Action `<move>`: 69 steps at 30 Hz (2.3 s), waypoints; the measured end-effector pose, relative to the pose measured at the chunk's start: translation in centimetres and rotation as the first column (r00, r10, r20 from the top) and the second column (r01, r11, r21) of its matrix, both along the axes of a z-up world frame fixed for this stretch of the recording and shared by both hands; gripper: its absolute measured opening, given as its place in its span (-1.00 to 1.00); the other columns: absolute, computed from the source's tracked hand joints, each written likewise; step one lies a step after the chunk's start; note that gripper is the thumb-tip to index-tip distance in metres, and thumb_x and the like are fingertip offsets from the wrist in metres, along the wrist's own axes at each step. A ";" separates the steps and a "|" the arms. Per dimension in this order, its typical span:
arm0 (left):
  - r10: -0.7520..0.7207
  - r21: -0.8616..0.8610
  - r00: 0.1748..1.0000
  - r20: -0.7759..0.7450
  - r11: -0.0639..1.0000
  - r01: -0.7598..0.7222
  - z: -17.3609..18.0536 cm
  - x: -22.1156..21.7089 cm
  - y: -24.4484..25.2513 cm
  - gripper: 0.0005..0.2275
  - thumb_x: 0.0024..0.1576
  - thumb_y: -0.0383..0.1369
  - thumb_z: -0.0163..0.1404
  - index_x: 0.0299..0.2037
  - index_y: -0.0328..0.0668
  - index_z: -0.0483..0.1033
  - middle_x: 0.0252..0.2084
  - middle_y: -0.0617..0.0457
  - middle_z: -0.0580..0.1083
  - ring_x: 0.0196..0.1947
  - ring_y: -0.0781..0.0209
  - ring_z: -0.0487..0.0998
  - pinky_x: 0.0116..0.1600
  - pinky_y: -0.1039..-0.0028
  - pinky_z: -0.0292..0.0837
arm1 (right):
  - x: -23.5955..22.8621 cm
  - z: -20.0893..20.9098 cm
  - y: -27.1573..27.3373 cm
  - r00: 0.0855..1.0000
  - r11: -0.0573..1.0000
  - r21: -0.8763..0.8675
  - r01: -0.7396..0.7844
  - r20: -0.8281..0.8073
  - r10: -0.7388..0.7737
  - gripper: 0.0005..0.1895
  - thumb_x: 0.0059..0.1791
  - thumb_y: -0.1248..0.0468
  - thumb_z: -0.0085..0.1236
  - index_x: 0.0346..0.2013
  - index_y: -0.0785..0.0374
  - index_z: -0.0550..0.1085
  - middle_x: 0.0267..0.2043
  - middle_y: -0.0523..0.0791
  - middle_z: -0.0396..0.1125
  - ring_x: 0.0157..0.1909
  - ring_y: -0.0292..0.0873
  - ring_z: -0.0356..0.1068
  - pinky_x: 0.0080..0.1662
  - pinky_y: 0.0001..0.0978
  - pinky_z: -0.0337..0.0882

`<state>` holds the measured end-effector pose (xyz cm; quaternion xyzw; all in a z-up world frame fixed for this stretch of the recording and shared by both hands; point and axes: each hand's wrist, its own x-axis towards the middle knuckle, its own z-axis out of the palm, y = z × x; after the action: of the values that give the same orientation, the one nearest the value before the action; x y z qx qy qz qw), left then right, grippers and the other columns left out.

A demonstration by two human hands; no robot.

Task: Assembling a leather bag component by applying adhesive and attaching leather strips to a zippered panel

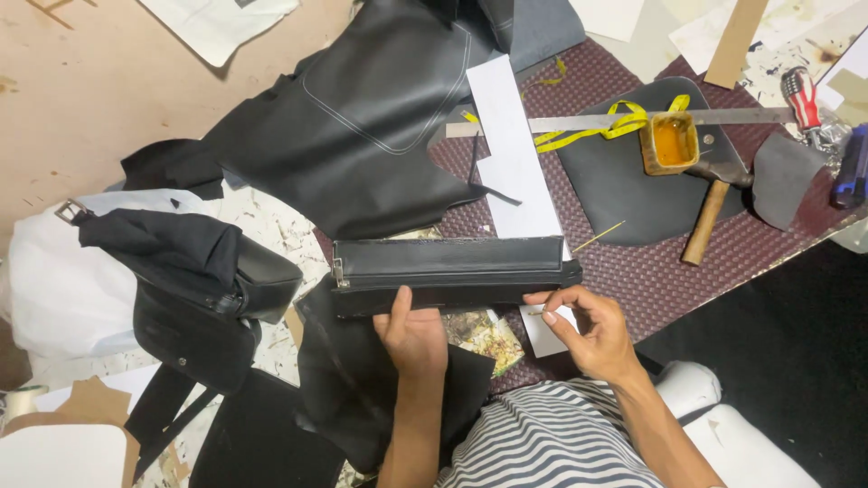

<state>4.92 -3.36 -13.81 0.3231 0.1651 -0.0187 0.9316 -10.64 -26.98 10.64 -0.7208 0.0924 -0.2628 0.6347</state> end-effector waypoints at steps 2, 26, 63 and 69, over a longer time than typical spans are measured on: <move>0.004 0.016 1.000 0.028 1.000 -0.004 2.1 0.8 -1.1 -0.64 0.15 -0.67 -0.05 0.16 -0.27 0.47 0.12 -0.26 0.52 0.14 -0.10 0.54 0.31 -0.02 0.40 | 0.2 -0.8 0.1 1.000 0.999 0.032 -0.019 -0.004 0.019 -0.95 -0.03 0.39 0.18 -0.37 0.33 0.50 -0.17 0.09 0.61 -0.15 -0.23 0.54 -0.07 -0.31 0.48; -0.638 0.651 0.252 0.728 0.525 -0.548 30.6 1.0 -5.7 -0.76 0.28 -0.30 -0.10 -0.27 -0.28 0.58 -0.22 -0.07 0.64 -0.19 0.09 0.73 0.07 0.33 0.35 | 0.8 8.6 1.0 0.857 0.931 0.043 -0.362 0.410 0.314 -0.93 0.14 0.34 -0.08 -0.23 0.22 0.27 0.33 0.23 0.21 -0.18 0.02 0.59 -0.14 -0.18 0.68; -0.559 0.286 0.829 -0.017 0.792 0.540 27.7 4.5 -8.7 -0.55 -0.07 -0.66 0.15 0.09 -0.40 0.43 -0.06 -0.21 0.54 -0.08 -0.08 0.58 0.04 0.21 0.56 | -0.5 8.1 0.1 0.933 0.815 -0.463 -0.349 -0.089 0.349 -0.78 0.16 0.25 -0.18 -0.33 0.27 0.30 0.24 0.04 0.40 -0.20 -0.03 0.54 0.11 0.01 0.46; -0.521 0.481 0.830 0.198 0.790 0.381 22.5 6.1 -6.6 -0.45 -0.11 -0.73 0.20 0.14 -0.32 0.41 0.03 -0.25 0.55 0.03 0.06 0.58 0.05 0.16 0.61 | -1.6 0.8 -13.3 0.850 0.708 -0.512 0.486 0.089 -0.519 -0.93 0.10 0.34 0.25 -0.25 0.26 0.53 -0.23 -0.04 0.42 -0.21 0.03 0.42 -0.04 -0.16 0.41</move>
<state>11.04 -9.96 8.66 0.5453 -0.0713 -0.1550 0.8207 -12.23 -40.32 11.41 -0.8189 0.2306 -0.4180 0.3187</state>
